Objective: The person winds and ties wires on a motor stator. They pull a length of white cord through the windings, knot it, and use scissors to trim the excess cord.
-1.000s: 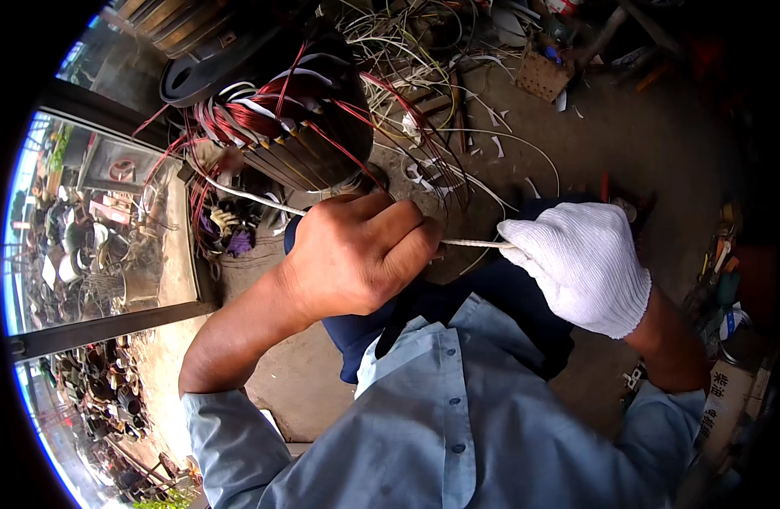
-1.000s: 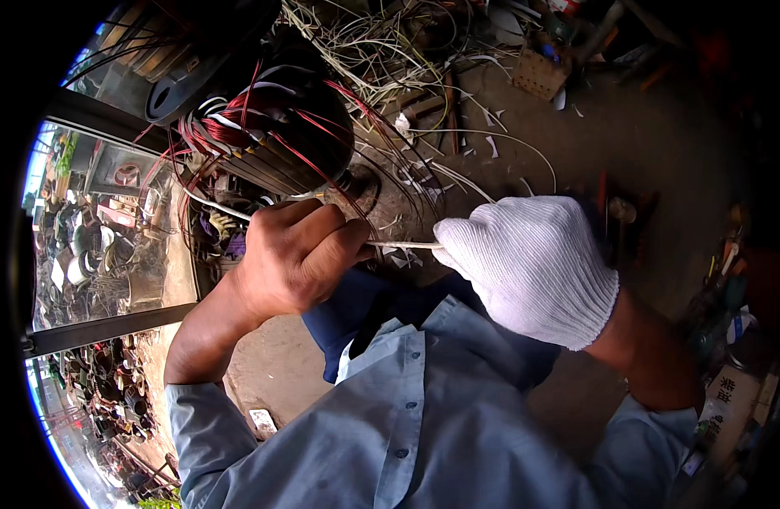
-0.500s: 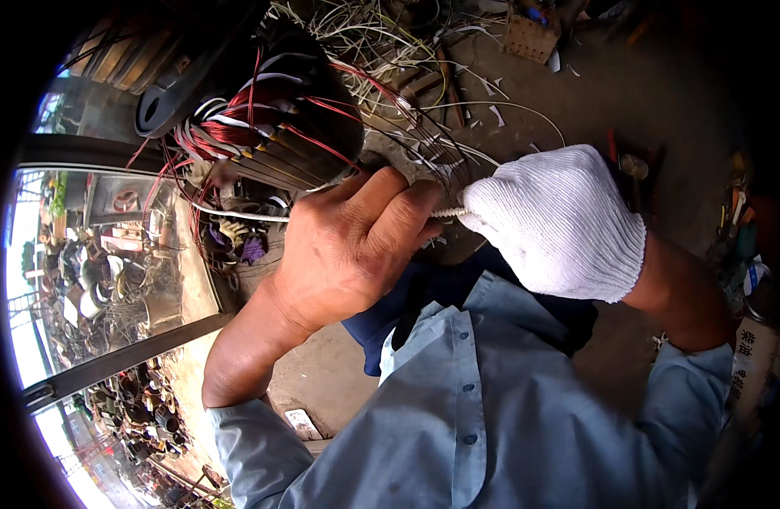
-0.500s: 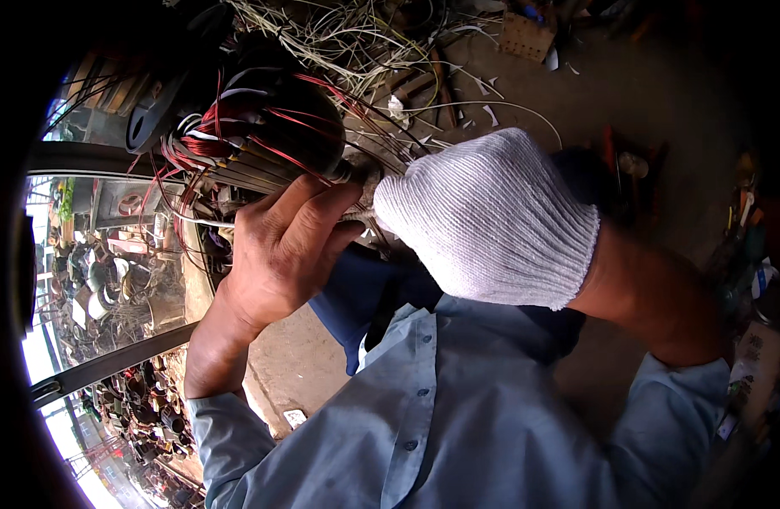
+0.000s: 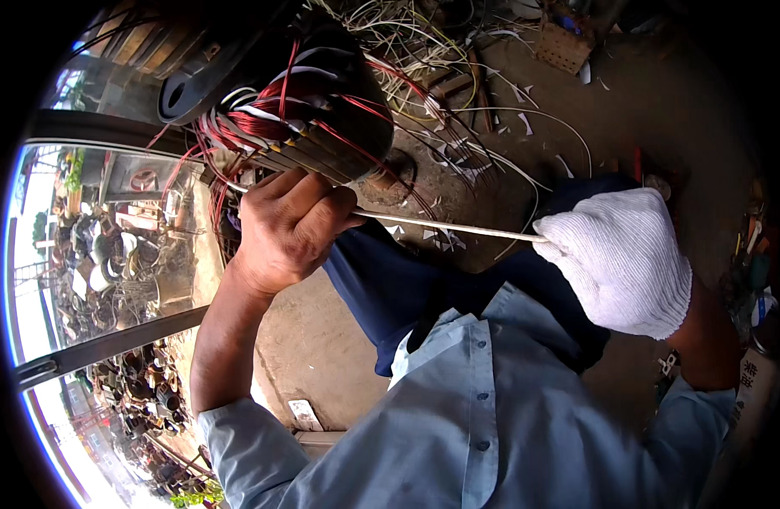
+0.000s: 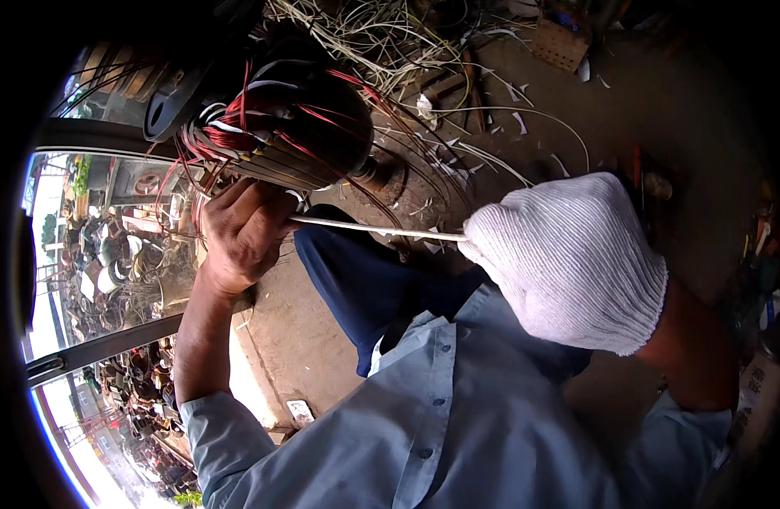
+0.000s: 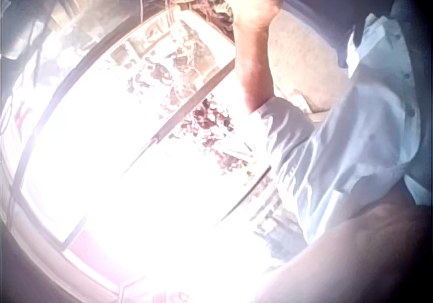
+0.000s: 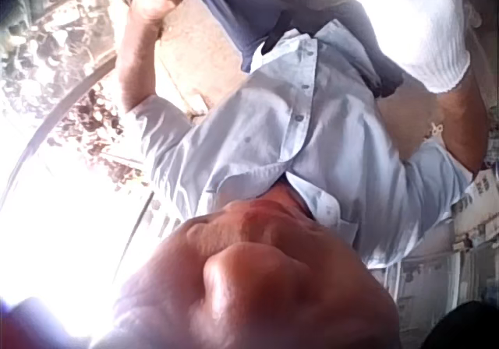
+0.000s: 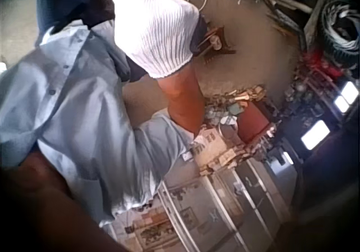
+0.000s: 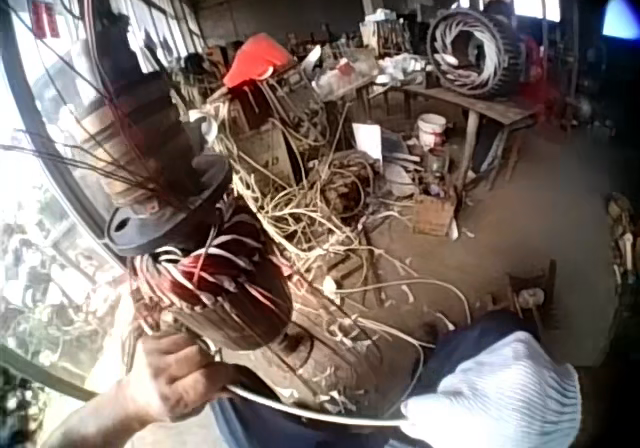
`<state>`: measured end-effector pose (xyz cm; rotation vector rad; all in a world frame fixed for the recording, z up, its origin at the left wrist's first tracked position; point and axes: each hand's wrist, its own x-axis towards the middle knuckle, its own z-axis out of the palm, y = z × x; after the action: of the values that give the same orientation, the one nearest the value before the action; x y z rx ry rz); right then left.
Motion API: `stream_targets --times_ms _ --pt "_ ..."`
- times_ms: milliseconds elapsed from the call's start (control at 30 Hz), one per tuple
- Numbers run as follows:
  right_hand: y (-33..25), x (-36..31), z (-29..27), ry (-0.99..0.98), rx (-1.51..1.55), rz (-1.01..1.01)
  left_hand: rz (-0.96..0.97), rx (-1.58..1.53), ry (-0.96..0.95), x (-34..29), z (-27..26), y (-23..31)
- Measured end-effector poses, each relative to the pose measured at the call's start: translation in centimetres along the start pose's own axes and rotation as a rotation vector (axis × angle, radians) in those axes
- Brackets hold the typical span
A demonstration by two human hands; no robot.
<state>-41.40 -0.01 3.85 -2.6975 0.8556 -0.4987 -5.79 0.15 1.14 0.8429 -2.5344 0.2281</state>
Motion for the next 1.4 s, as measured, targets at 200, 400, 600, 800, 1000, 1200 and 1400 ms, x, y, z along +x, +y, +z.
stream_targets --times_ms 200,400,600,800,1000,1200,1400 --pt "-0.8 0.7 -0.2 0.014 0.046 0.013 0.028 0.181 -0.024 -1.5 -1.4 -2.3" --pt "-1.0 1.3 -0.2 -0.030 0.025 0.029 -0.112 0.324 -0.067 -7.1 -3.2 -5.3" --pt "-0.2 2.6 0.0 0.129 0.018 -0.113 -0.183 0.561 -0.127 -6.7 -5.3 -6.5" --pt "0.5 1.9 1.6 0.129 0.071 -0.092 -0.129 0.119 0.019 -1.4 1.1 2.4" --pt "-1.0 1.6 2.3 0.114 -0.049 -0.105 0.040 -0.087 0.090 4.3 3.4 7.4" --pt "-0.4 -0.2 1.5 0.045 -0.043 -0.093 0.044 -0.166 0.084 3.9 3.6 7.0" --pt "-0.7 0.0 2.8 0.082 -0.021 -0.133 0.056 -0.107 0.112 4.0 3.6 7.8"
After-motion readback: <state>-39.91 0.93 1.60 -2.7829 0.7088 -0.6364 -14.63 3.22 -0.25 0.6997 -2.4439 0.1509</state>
